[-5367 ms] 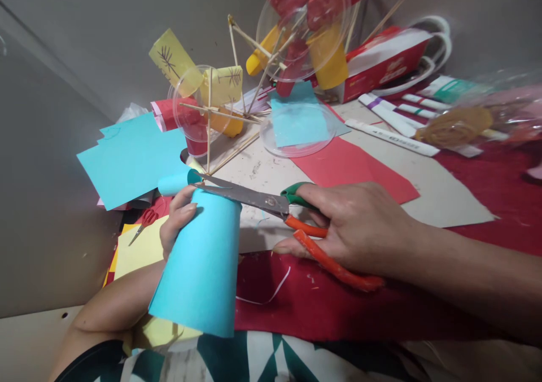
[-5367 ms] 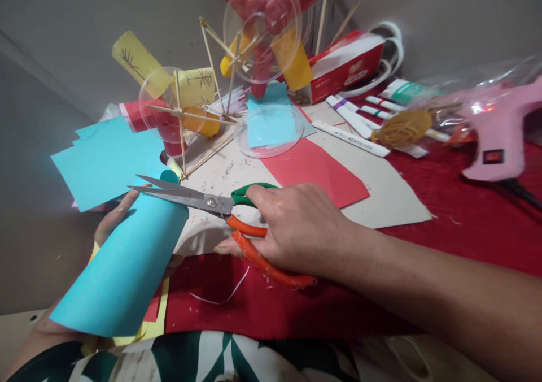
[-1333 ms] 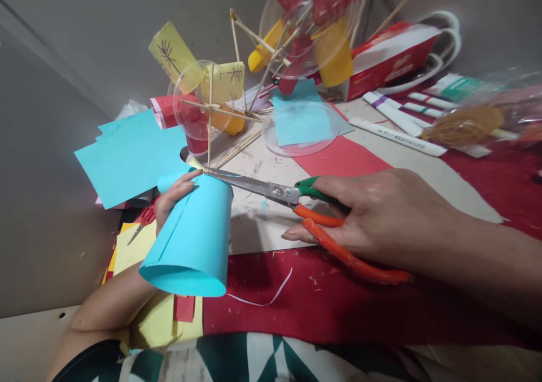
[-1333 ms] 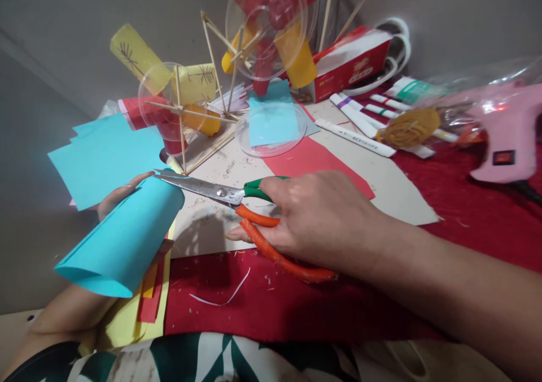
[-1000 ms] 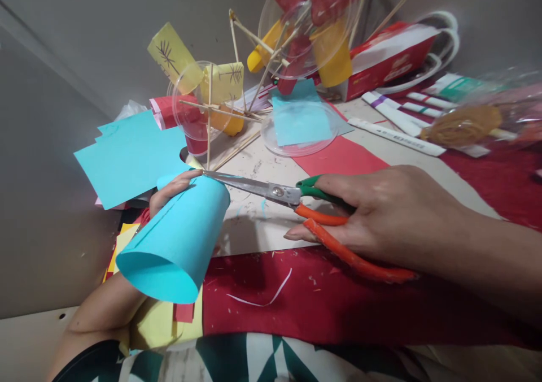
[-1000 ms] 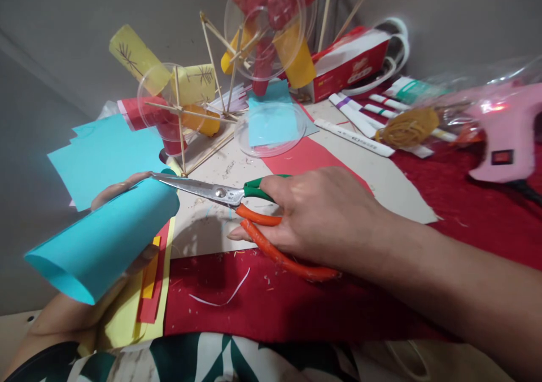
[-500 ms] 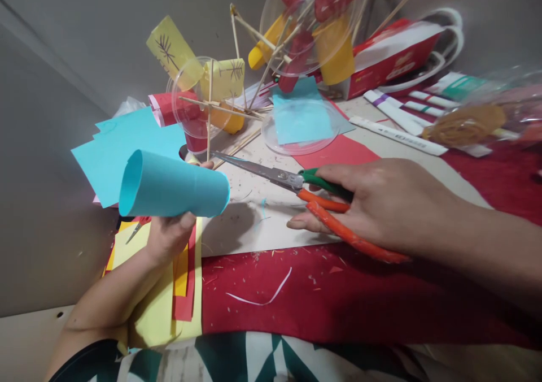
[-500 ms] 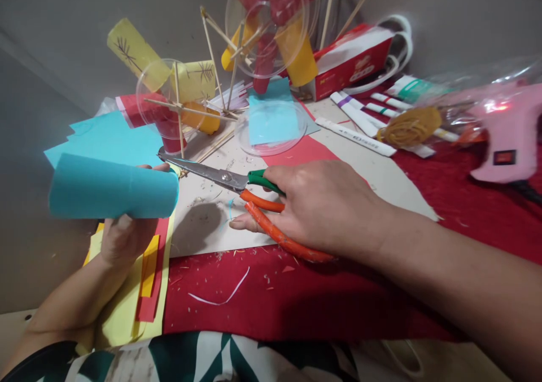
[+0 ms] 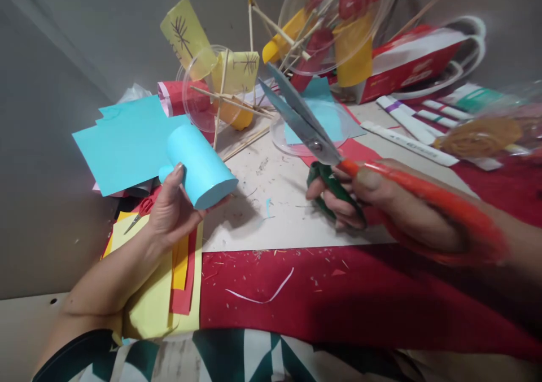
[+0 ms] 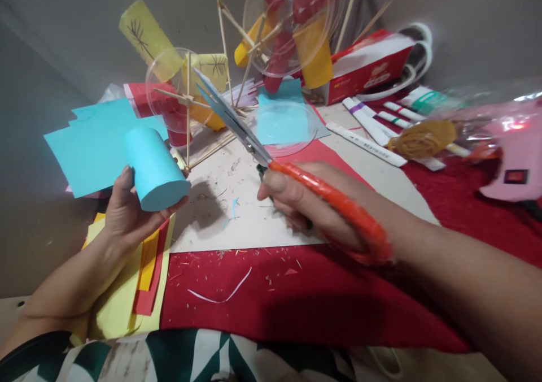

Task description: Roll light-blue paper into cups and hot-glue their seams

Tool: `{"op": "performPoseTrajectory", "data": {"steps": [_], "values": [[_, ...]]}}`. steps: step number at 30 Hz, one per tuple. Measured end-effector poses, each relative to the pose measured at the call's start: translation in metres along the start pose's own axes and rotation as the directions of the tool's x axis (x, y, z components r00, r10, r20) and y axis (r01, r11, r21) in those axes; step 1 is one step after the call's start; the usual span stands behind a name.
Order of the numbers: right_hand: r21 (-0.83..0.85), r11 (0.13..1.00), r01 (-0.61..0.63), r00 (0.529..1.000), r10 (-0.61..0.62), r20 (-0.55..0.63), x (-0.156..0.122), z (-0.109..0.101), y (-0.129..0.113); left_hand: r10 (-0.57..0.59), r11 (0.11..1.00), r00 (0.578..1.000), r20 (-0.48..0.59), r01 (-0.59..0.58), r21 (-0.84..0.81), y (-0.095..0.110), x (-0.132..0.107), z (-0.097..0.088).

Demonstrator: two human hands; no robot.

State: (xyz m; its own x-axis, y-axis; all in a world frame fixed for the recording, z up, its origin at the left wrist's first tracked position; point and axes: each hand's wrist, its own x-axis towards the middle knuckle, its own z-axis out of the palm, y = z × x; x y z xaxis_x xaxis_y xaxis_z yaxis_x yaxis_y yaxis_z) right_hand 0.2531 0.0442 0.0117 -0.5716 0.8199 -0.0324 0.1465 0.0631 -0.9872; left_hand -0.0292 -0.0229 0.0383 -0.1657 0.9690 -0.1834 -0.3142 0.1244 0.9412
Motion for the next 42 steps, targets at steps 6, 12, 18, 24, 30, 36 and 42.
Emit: {"op": "performPoseTrajectory", "data": {"steps": [6,12,18,24,30,36,42], "values": [[0.468,0.824,-0.319,0.929,0.173,0.328,0.005,0.003,-0.003,-0.058,0.998,0.998,0.024,0.057,0.041,-0.002,0.007,-0.008],[0.445,0.821,-0.357,0.911,0.201,0.359,0.009,0.006,0.005,0.259,0.943,0.966,0.025,-0.258,0.208,-0.021,0.03,-0.02],[0.386,0.857,-0.341,0.918,0.216,0.331,0.007,0.009,0.005,0.403,0.789,0.897,0.179,-0.44,0.429,-0.033,0.048,-0.038],[0.359,0.881,-0.308,0.925,0.189,0.329,0.007,0.01,0.003,0.477,0.591,0.82,0.315,-0.565,0.576,-0.029,0.048,-0.052],[0.38,0.887,-0.263,0.945,0.158,0.286,0.012,0.01,0.008,0.453,0.359,0.684,0.572,-0.727,0.585,-0.022,0.042,-0.038],[0.368,0.899,-0.237,0.956,0.148,0.254,0.016,0.011,0.011,0.272,0.093,0.637,0.722,-0.764,0.639,-0.013,0.043,0.015],[0.409,0.892,-0.192,0.974,0.122,0.191,0.01,0.009,0.005,0.056,0.146,0.798,0.599,-0.6,0.786,-0.006,0.063,0.029]]}}
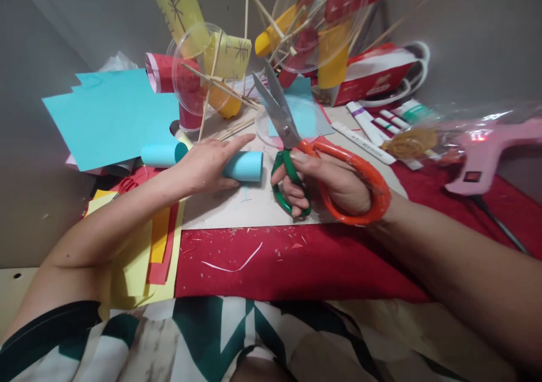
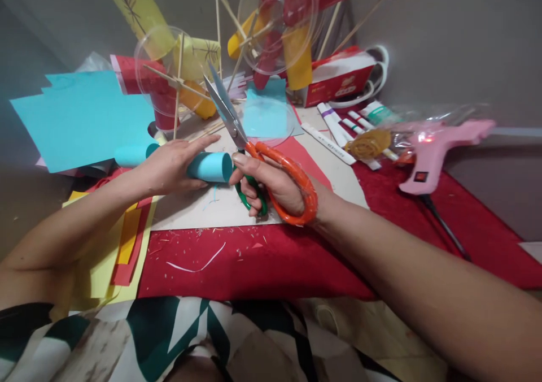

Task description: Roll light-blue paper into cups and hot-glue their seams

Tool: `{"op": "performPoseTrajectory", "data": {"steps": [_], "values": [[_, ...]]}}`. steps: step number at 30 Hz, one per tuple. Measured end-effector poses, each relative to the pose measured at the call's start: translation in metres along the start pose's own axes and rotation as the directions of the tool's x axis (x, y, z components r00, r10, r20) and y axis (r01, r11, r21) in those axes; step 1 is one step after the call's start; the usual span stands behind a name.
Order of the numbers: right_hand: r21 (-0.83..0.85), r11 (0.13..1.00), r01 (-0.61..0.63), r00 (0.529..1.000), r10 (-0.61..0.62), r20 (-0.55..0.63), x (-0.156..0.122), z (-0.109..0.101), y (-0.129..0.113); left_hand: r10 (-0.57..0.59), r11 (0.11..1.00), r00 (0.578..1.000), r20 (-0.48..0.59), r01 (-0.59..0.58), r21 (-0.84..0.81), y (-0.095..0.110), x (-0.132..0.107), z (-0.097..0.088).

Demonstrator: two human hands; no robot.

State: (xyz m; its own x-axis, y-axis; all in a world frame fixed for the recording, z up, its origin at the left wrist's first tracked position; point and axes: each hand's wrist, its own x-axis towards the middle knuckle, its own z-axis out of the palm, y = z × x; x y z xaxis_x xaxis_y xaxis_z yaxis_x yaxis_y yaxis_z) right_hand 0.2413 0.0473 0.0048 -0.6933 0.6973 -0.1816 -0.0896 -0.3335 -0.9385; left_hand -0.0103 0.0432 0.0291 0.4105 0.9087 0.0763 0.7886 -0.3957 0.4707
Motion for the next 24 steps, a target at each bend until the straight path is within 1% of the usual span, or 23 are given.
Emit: {"op": "performPoseTrajectory", "data": {"steps": [1,3,5,7,9,11,12,15,16,17,19,21,23,24], "values": [[0.01,1.0,0.0,1.0,0.0,-0.003,-0.001,-0.001,-0.001,-0.016,0.998,0.999,-0.037,0.014,-0.059,-0.004,-0.002,-0.003],[0.024,1.0,0.008,1.0,-0.007,-0.001,-0.003,-0.002,-0.003,-0.034,0.981,0.986,-0.165,0.002,-0.195,-0.013,-0.009,-0.009],[0.036,0.999,0.022,1.0,-0.022,0.003,-0.004,-0.003,-0.003,-0.081,0.942,0.952,-0.295,-0.024,-0.336,-0.023,-0.021,-0.011],[0.039,0.999,0.02,1.0,-0.021,0.014,-0.004,-0.003,-0.002,-0.175,0.88,0.917,-0.358,-0.018,-0.475,-0.032,-0.033,-0.007],[0.032,0.999,0.006,1.0,-0.006,0.017,-0.003,-0.001,0.0,-0.258,0.828,0.891,-0.374,0.004,-0.56,-0.039,-0.044,0.0],[0.023,1.0,-0.005,1.0,0.005,0.008,-0.001,0.0,0.002,-0.303,0.797,0.876,-0.375,0.017,-0.603,-0.044,-0.053,0.008],[0.017,1.0,-0.008,1.0,0.008,0.0,-0.001,0.001,0.003,-0.318,0.775,0.875,-0.365,0.018,-0.631,-0.044,-0.057,0.011],[0.011,1.0,0.005,1.0,-0.005,-0.007,0.0,0.002,0.006,-0.356,0.67,0.883,-0.305,0.014,-0.742,-0.043,-0.067,0.014],[0.011,1.0,0.015,1.0,-0.015,-0.006,0.001,0.002,0.006,-0.365,0.647,0.883,-0.295,0.012,-0.763,-0.042,-0.071,0.013],[0.007,1.0,0.029,1.0,-0.029,-0.003,0.001,0.001,0.007,-0.371,0.644,0.879,-0.299,0.011,-0.765,-0.04,-0.075,0.012],[-0.021,0.999,0.045,0.999,-0.045,-0.003,0.002,-0.001,0.008,-0.365,0.702,0.858,-0.36,-0.001,-0.712,-0.036,-0.082,0.008],[-0.063,0.997,0.04,0.999,-0.041,-0.01,0.003,-0.001,0.009,-0.328,0.802,0.826,-0.459,-0.014,-0.598,-0.029,-0.088,0.003],[-0.093,0.995,0.02,0.999,-0.022,-0.023,0.003,-0.001,0.009,-0.244,0.906,0.791,-0.562,-0.021,-0.423,-0.021,-0.092,-0.004],[-0.1,0.995,0.016,0.999,-0.019,-0.027,0.002,-0.001,0.009,-0.186,0.947,0.784,-0.592,-0.018,-0.322,-0.016,-0.093,-0.008]]}}
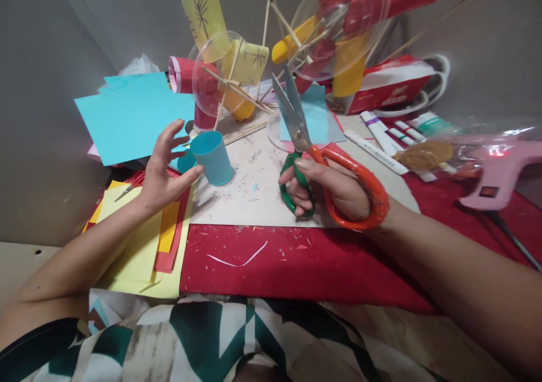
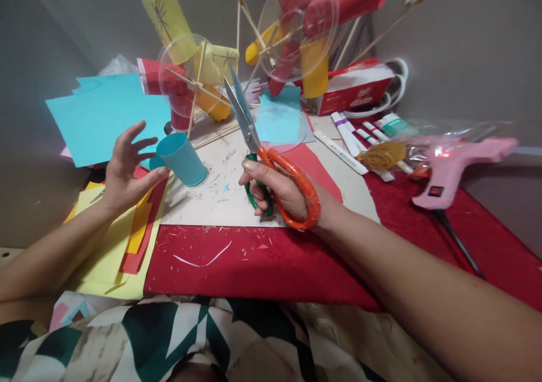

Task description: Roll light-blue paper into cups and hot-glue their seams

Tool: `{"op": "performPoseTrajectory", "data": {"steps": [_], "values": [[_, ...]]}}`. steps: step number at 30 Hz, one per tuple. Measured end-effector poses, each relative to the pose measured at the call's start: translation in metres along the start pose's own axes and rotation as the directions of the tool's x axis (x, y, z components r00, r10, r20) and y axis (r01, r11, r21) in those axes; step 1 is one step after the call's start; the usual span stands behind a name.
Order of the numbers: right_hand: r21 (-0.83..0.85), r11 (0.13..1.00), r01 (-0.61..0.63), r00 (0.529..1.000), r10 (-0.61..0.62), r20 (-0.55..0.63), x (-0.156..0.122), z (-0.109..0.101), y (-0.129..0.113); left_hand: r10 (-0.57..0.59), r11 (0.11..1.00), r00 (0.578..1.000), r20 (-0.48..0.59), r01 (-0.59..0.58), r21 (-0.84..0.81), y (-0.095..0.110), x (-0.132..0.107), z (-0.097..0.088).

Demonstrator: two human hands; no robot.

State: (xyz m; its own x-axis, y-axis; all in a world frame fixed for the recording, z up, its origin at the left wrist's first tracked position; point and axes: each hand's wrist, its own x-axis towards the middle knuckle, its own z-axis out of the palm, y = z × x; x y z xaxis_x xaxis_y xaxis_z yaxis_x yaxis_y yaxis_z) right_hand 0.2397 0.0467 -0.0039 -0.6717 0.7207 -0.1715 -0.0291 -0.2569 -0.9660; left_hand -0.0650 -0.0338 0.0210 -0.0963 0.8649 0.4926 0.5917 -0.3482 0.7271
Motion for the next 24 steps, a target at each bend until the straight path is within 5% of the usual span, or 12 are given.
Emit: {"op": "performPoseTrajectory", "data": {"steps": [3,7,10,14,18,24], "values": [[-0.018,1.0,0.012,1.0,-0.012,0.004,-0.001,0.001,-0.001,0.146,0.962,0.985,0.089,-0.162,0.221,0.014,0.007,-0.005],[-0.049,0.998,0.037,0.999,-0.038,-0.016,-0.001,0.002,0.001,0.145,0.904,0.944,0.298,-0.249,0.349,0.02,0.023,-0.002],[-0.065,0.997,0.044,0.999,-0.046,-0.028,0.001,0.0,0.006,0.059,0.911,0.922,0.382,-0.205,0.356,0.018,0.032,0.003],[-0.251,0.959,0.131,0.991,-0.131,0.015,0.001,-0.003,0.006,-0.101,0.939,0.925,0.367,-0.033,0.342,0.03,0.038,0.0],[-0.646,0.738,0.194,0.959,-0.281,-0.033,-0.002,-0.003,-0.004,-0.131,0.956,0.915,0.381,0.015,0.292,0.046,0.035,-0.005],[-0.915,0.402,-0.021,0.949,-0.281,-0.145,0.003,-0.001,-0.006,-0.124,0.884,0.87,0.477,-0.121,0.451,0.04,0.037,0.007]]}}
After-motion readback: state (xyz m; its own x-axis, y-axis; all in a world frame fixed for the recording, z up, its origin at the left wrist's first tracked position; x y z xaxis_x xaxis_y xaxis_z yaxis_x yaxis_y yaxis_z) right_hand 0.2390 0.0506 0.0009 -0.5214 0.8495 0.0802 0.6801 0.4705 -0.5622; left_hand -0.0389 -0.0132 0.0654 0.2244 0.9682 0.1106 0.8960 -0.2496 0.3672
